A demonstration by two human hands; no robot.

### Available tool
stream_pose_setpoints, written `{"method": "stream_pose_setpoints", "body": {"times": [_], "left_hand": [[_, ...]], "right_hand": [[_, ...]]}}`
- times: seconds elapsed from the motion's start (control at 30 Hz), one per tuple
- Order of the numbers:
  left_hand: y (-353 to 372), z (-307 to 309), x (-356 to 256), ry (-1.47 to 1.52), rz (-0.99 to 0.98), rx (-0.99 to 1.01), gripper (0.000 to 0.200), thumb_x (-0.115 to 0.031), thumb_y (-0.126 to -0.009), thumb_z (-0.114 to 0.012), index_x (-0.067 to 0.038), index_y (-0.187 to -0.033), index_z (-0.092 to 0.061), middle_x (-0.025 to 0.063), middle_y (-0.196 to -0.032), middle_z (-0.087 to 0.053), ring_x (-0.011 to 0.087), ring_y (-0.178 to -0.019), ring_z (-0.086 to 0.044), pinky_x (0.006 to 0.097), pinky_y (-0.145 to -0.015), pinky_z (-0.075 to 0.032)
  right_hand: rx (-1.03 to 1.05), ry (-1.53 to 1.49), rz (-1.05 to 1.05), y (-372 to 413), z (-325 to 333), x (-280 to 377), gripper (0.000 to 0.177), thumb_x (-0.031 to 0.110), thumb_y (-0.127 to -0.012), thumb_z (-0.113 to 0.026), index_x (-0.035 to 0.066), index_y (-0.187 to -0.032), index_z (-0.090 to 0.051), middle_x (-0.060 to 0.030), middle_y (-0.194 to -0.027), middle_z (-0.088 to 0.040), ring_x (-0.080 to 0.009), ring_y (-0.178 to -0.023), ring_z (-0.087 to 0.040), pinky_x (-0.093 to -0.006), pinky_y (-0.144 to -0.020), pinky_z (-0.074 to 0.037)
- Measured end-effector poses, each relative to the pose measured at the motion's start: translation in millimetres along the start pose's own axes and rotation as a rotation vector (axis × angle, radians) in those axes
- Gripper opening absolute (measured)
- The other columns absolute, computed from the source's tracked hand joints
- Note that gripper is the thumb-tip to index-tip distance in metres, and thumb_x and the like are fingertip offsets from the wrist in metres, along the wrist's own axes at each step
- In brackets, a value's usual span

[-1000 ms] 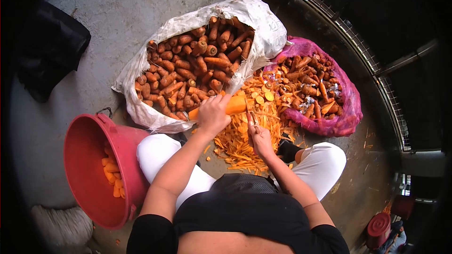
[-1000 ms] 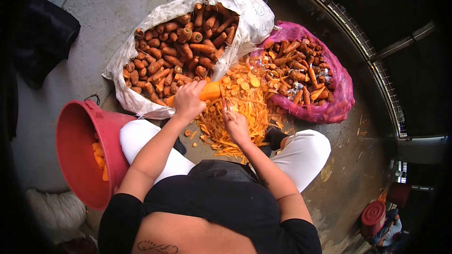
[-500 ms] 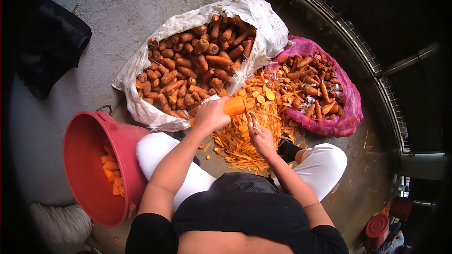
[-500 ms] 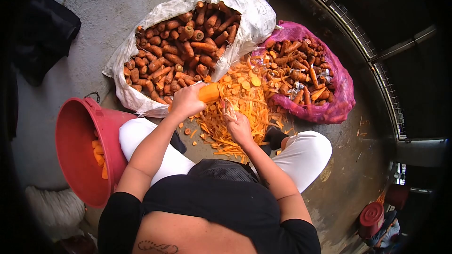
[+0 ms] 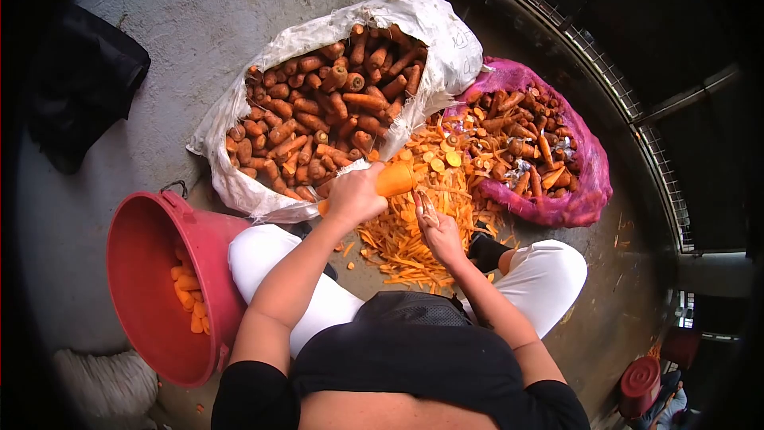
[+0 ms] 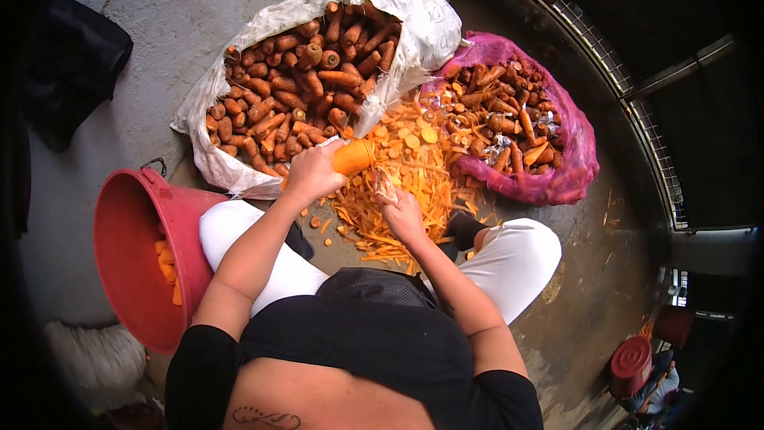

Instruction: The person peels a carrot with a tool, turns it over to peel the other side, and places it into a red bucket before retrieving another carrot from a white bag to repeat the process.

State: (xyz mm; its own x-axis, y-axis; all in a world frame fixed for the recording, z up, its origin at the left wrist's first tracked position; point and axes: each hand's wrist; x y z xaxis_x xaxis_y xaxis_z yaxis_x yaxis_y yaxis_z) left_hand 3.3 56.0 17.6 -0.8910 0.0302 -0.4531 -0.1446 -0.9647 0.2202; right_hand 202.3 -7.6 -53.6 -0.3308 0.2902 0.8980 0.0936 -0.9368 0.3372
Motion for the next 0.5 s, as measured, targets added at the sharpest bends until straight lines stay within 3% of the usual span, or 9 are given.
{"method": "stream_pose_setpoints", "body": {"times": [0.13, 0.23, 0.33, 0.4, 0.5], "left_hand": [[0, -13, 4, 0.006, -0.001, -0.04, 0.054, -0.012, -0.061, -0.059, -0.013, -0.114, -0.061, 0.0199, -0.086, -0.068, 0.0353, -0.08, -0.067, 0.045, -0.073, -0.053], [1, -12, -2, -0.024, -0.009, -0.058, 0.055, -0.013, -0.061, -0.06, -0.012, -0.116, -0.06, 0.0203, -0.09, -0.068, 0.0357, -0.082, -0.066, 0.0451, -0.075, -0.052], [0, -5, -5, 0.088, 0.038, 0.01, 0.055, -0.013, -0.061, -0.06, -0.012, -0.116, -0.06, 0.0203, -0.093, -0.067, 0.036, -0.084, -0.066, 0.0447, -0.077, -0.052], [1, -9, -4, 0.196, 0.061, 0.008, 0.054, -0.013, -0.061, -0.061, -0.011, -0.115, -0.06, 0.0201, -0.093, -0.068, 0.0362, -0.084, -0.066, 0.0447, -0.078, -0.052], [-2, -6, -5, 0.121, 0.017, 0.077, 0.053, -0.014, -0.061, -0.061, -0.011, -0.114, -0.061, 0.0195, -0.092, -0.068, 0.0359, -0.087, -0.065, 0.0441, -0.078, -0.052]], "right_hand": [[0.019, -0.044, -0.029, -2, 0, -2, 0.018, 0.017, -0.086, -0.052, 0.002, -0.078, -0.057, -0.0059, -0.059, -0.051, -0.014, -0.056, -0.049, -0.0323, -0.055, -0.04], [0.057, -0.212, -0.179, -2, 2, 3, 0.02, 0.019, -0.087, -0.053, 0.002, -0.078, -0.057, -0.0042, -0.059, -0.05, -0.0119, -0.056, -0.047, -0.0308, -0.054, -0.039], [0.018, -0.133, -0.001, -4, 5, -4, 0.023, 0.023, -0.089, -0.056, 0.002, -0.08, -0.059, -0.001, -0.059, -0.049, -0.0098, -0.056, -0.045, -0.0287, -0.053, -0.038], [0.021, -0.049, 0.022, -4, 10, -5, 0.022, 0.023, -0.089, -0.056, 0.002, -0.082, -0.06, -0.0006, -0.059, -0.048, -0.0093, -0.056, -0.046, -0.0288, -0.053, -0.037], [0.022, 0.003, -0.017, 2, 14, 4, 0.023, 0.024, -0.088, -0.056, 0.002, -0.084, -0.06, -0.0035, -0.059, -0.05, -0.012, -0.056, -0.048, -0.0305, -0.054, -0.038]]}}
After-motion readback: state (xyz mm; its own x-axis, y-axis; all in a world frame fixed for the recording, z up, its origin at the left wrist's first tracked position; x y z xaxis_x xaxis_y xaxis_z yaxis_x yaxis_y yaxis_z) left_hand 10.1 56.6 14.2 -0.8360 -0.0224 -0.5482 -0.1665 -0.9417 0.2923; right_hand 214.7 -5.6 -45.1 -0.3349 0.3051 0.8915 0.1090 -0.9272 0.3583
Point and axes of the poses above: each hand's wrist, its own y-axis away from the middle knuckle, its own z-axis out of the back of the hand, x = y × z
